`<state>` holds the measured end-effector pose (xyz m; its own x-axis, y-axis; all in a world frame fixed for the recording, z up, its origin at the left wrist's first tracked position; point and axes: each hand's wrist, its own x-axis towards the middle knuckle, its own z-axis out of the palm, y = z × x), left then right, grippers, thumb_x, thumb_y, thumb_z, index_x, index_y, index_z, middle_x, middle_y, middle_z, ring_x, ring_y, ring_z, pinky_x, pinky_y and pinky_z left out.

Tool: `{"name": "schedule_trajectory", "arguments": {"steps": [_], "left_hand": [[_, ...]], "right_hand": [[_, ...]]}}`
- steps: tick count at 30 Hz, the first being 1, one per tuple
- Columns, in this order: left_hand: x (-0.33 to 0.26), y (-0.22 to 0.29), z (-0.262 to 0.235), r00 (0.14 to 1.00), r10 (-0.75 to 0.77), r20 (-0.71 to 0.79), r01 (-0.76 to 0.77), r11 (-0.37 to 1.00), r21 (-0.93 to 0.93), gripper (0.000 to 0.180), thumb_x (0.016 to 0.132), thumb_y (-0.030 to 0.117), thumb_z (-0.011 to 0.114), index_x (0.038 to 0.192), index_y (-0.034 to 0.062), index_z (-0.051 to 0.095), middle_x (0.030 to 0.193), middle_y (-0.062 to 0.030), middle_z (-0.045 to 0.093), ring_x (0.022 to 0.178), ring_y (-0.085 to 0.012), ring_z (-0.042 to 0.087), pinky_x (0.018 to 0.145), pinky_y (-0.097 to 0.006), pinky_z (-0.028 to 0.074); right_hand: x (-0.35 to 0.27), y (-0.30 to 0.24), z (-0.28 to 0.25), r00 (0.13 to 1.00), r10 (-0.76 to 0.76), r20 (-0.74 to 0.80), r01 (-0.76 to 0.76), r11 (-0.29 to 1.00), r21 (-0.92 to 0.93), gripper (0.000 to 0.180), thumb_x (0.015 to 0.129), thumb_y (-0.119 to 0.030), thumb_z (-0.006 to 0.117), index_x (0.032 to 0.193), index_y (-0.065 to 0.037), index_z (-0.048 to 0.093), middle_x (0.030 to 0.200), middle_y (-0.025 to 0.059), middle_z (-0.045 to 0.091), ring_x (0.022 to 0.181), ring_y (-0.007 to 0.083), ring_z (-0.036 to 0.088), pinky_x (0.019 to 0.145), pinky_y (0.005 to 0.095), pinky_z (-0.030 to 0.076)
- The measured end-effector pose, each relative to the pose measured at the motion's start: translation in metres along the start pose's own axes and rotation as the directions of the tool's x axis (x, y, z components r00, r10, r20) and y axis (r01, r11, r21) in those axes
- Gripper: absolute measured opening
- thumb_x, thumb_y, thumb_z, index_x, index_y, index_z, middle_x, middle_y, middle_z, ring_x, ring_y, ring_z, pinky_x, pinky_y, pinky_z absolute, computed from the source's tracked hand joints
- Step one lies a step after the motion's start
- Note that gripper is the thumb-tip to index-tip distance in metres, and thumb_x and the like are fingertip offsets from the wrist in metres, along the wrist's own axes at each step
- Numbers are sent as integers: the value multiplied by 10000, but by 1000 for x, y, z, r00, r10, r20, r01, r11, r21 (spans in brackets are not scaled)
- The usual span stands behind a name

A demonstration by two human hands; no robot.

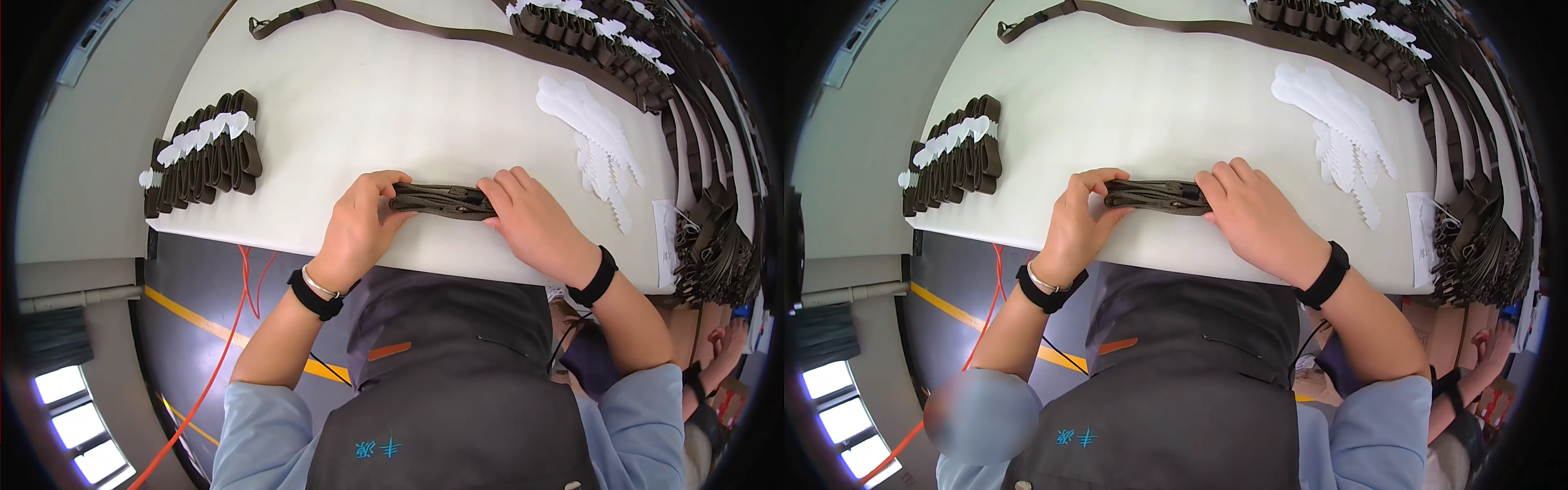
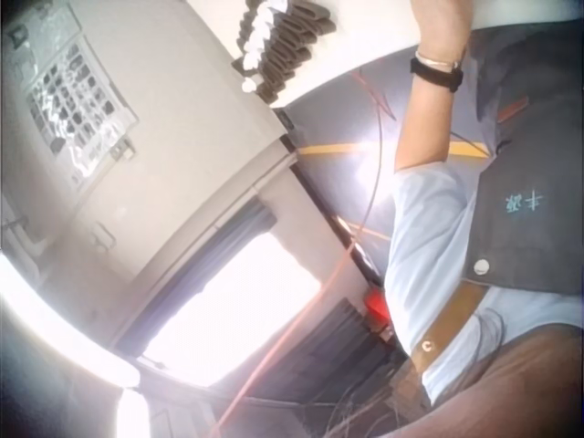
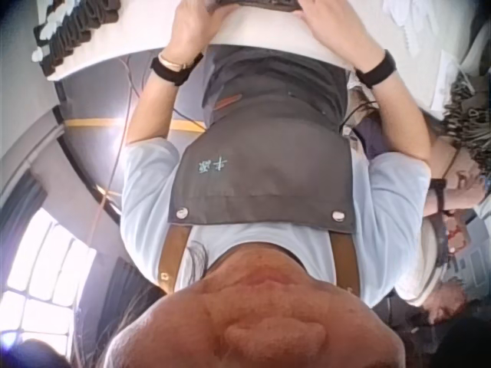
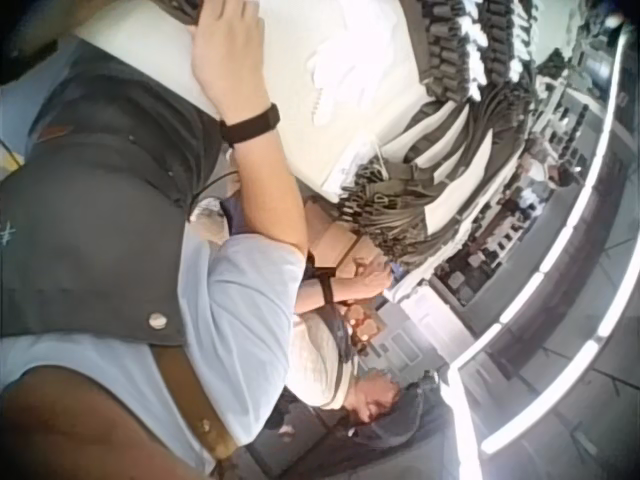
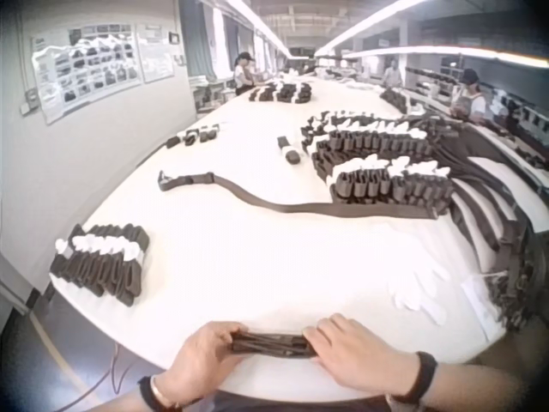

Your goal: The person folds dark fabric straps and inserts white plastic spacers into the folded ends. They then bundle the prepared straps together and place them on a large white table in a factory setting.

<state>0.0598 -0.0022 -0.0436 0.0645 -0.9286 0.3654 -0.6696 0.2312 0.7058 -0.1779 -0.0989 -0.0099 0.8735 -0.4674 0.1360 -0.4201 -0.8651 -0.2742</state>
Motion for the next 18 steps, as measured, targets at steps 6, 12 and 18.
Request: {"name": "schedule_trajectory", "arguments": {"steps": [6, 12, 18], "left_hand": [[10, 3, -2, 996, -39, 81, 42, 999, -28, 581, 727, -24, 753, 1254, -12, 511, 983, -117, 590, 814, -261, 579, 746, -343, 499], [6, 3, 2, 967, 170, 188, -238, 865, 442, 668, 750, 52, 726, 1351, -41, 450, 1133, -136, 562, 1009, -284, 549, 847, -375, 467], [4, 11, 4, 981, 162, 108, -192, 893, 407, 584, 763, 78, 718, 1304, -17, 519, 1166, -133, 548, 1029, -297, 543, 880, -399, 453]], "right_hand": [[3, -3, 1, 999, 15, -42, -19, 996, -87, 398, 821, -91, 652, 1183, 9, 522, 979, 102, 539, 938, 248, 518, 790, 348, 431], [0, -8, 6, 998, 62, 11, -60, 983, -173, 529, 822, -100, 649, 1297, 46, 468, 1045, 118, 529, 967, 260, 504, 816, 356, 415], [0, -5, 4, 1000, 21, -5, -22, 988, -151, 490, 837, -103, 636, 1279, 48, 489, 1009, 111, 531, 930, 245, 505, 781, 346, 413]]}}
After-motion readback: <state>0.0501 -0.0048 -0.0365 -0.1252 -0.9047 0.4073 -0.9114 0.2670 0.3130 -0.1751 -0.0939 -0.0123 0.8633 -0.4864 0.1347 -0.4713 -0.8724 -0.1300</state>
